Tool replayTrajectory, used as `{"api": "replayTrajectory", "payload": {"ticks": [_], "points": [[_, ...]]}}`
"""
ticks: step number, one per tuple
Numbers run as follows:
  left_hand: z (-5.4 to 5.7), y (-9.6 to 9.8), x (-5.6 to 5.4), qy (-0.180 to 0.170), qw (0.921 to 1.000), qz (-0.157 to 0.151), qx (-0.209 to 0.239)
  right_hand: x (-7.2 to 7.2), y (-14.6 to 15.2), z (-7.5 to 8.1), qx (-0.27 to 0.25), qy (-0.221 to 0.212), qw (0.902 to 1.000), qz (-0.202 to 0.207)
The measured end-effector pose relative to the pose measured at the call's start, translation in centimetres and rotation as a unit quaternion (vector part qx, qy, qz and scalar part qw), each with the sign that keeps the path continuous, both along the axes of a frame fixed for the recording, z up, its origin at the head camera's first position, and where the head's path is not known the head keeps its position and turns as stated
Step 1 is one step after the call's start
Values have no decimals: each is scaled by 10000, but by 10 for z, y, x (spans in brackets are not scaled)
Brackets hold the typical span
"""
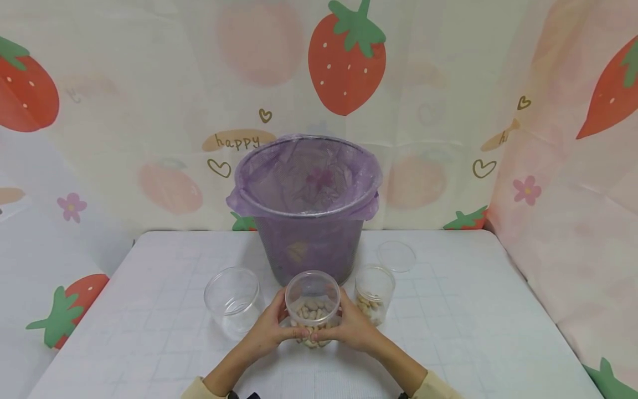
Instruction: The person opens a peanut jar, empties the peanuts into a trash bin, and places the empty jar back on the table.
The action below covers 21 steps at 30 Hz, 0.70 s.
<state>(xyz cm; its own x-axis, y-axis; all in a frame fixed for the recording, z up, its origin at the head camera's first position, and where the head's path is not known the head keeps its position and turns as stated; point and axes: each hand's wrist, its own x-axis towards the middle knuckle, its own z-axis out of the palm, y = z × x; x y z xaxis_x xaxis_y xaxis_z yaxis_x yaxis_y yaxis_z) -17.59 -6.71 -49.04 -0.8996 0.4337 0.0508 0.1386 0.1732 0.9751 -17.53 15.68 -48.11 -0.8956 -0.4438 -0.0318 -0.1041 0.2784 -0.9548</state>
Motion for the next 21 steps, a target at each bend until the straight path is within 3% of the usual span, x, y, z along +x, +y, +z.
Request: {"api": "replayTrajectory", "payload": {"ticks": [12,21], "points": [[1,-1,-2,2,10000,22,44,-1,-1,-2,-9,33,9999,-111],[8,0,4,5,9999,78,79,3,0,3,123,307,9992,-204]]}}
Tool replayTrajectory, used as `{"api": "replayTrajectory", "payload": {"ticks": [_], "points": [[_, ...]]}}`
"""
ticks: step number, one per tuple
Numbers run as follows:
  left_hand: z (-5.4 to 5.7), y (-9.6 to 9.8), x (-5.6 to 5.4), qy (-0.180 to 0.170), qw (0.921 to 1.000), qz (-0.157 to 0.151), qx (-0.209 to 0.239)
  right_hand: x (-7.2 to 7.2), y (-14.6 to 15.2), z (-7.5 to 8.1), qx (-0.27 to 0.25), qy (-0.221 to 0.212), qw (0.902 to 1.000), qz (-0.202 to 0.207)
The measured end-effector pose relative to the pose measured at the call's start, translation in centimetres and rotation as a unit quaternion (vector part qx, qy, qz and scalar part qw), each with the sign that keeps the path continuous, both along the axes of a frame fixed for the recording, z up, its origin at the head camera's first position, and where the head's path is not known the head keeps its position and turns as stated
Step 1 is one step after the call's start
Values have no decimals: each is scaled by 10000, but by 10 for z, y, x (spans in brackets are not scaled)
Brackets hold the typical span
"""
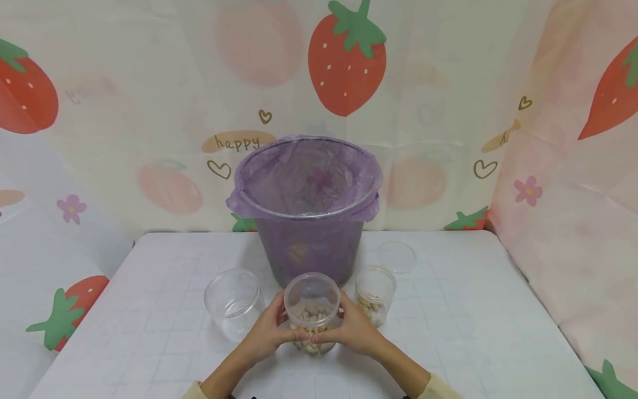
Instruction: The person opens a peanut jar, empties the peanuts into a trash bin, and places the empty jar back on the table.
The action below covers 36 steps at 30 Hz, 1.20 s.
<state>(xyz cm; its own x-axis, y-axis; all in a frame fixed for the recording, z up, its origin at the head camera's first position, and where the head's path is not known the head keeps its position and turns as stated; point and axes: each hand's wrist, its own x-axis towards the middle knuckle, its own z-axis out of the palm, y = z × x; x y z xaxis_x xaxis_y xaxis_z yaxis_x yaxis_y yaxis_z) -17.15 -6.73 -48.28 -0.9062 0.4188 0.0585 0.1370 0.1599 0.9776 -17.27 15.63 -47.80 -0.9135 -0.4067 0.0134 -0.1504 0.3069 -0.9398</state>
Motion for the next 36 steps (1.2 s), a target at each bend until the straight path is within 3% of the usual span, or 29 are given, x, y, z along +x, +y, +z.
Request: {"api": "replayTrajectory", "payload": {"ticks": [9,23,29,36], "points": [[16,3,8,41,9999,156,-11,4,3,16,-8,350,9991,226],[43,6,18,332,9982,484,-90,14,4,39,128,779,9969,-3],[52,7,22,471,9962,734,-22,15,3,48,32,998,9950,23],[61,8,22,655,9947,792,76,16,3,58,-8,1242,9923,-5]]}}
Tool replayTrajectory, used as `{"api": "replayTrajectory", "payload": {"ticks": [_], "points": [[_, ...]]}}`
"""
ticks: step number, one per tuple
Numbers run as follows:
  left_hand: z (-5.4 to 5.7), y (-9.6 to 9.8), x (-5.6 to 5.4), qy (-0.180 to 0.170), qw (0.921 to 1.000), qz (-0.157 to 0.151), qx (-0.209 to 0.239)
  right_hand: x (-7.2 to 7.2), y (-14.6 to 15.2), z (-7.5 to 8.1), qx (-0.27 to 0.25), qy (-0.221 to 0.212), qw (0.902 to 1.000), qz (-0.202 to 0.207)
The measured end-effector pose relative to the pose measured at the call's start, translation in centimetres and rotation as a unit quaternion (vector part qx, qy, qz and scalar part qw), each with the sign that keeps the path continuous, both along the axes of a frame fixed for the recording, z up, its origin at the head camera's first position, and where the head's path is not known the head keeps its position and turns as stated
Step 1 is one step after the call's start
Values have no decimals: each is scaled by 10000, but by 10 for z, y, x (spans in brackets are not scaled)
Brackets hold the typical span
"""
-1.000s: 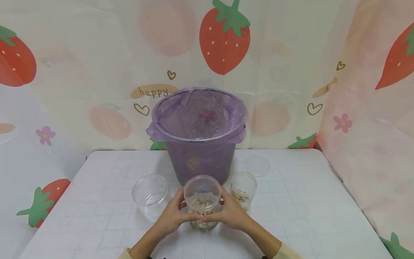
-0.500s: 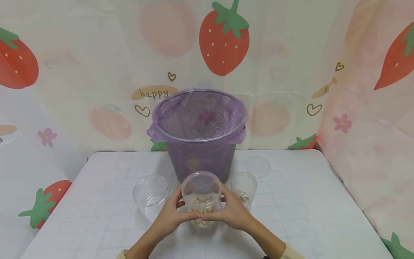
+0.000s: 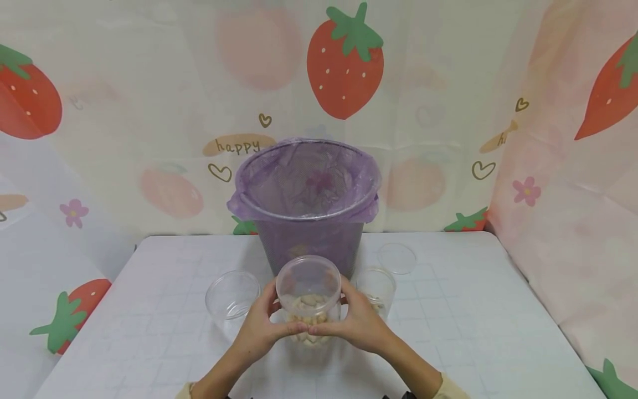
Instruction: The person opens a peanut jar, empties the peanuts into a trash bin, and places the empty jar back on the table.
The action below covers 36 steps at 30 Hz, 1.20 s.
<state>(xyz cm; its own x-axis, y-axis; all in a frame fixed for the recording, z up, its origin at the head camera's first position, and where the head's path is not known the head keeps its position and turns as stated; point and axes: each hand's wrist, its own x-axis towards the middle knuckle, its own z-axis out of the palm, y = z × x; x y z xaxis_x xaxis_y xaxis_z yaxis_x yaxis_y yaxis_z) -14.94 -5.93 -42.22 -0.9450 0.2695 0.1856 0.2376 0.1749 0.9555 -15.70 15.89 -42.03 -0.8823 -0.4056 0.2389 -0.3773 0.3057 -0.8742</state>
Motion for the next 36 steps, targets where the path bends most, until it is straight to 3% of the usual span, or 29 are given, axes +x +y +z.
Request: {"api": "replayTrajectory", "payload": {"ticks": [17,24,36], "points": [[19,1,-2,227,9993,-240,186,-2,4,18,169,186,9997,62],[21,1,0,168,9995,-177,207,-2,5,20,235,23,9996,139],[21,1,0,133,9997,-49,173,-3,8,25,237,126,9993,260]]}}
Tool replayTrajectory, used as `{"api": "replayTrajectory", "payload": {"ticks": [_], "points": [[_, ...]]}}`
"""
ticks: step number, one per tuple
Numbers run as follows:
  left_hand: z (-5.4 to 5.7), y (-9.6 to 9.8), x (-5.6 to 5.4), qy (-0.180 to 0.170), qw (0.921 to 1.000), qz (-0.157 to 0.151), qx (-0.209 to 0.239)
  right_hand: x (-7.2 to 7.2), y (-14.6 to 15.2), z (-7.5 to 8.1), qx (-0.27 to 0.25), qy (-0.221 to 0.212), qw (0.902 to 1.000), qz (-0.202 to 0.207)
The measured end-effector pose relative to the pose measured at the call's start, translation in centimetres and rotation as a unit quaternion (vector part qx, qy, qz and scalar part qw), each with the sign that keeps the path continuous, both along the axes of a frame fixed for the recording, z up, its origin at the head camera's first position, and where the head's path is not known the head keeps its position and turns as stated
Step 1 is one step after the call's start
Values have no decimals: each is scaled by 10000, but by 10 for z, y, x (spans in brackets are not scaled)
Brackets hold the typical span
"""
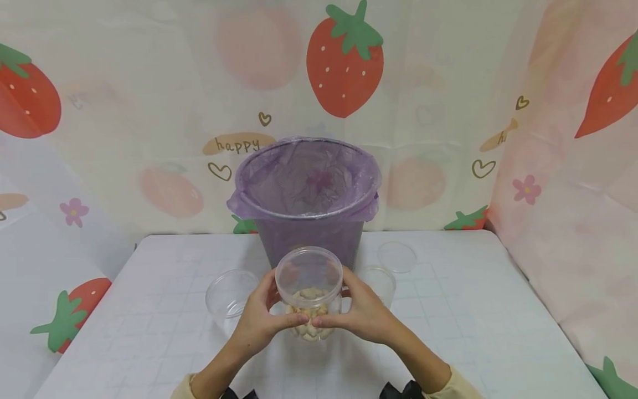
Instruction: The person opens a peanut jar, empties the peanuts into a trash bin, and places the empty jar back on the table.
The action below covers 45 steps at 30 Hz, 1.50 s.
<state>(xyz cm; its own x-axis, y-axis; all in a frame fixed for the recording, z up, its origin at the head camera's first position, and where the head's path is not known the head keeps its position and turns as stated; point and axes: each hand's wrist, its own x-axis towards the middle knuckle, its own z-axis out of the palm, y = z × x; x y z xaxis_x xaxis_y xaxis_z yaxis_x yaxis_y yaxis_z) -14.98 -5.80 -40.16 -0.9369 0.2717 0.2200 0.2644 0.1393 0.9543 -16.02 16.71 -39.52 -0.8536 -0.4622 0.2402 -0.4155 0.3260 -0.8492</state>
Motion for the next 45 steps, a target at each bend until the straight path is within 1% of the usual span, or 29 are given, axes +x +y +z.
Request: {"api": "replayTrajectory", "payload": {"ticks": [4,8,12,15,19,22,26,29,32,37,41,45], "points": [[-2,1,0,-41,10000,67,49,0,7,10,166,282,9995,-53],[-6,2,-1,-91,9999,85,85,0,13,25,550,476,9972,-198],[-8,2,0,-87,9999,73,65,-3,17,42,1021,592,9926,-284],[-9,3,0,-58,9999,98,44,-6,17,57,1477,625,9868,-207],[-12,5,0,-58,9999,108,3,-9,12,78,2202,603,9736,-49],[-13,6,1,-85,9999,118,-23,-11,5,89,2771,690,9583,76],[-14,8,0,-66,9999,108,-48,-15,-4,98,3312,843,9396,218],[-13,10,-1,-37,10000,41,-36,-16,-8,103,3481,860,9332,252],[-13,12,-1,-43,10000,-31,-3,-17,-14,107,3576,883,9291,327],[-12,12,0,-97,9999,-107,42,-16,-25,112,3891,1053,9140,449],[-12,13,0,-95,9999,-41,118,-15,-31,116,4189,1117,9000,462],[-11,13,0,-68,9999,77,130,-14,-35,118,4355,1126,8915,531]]}}
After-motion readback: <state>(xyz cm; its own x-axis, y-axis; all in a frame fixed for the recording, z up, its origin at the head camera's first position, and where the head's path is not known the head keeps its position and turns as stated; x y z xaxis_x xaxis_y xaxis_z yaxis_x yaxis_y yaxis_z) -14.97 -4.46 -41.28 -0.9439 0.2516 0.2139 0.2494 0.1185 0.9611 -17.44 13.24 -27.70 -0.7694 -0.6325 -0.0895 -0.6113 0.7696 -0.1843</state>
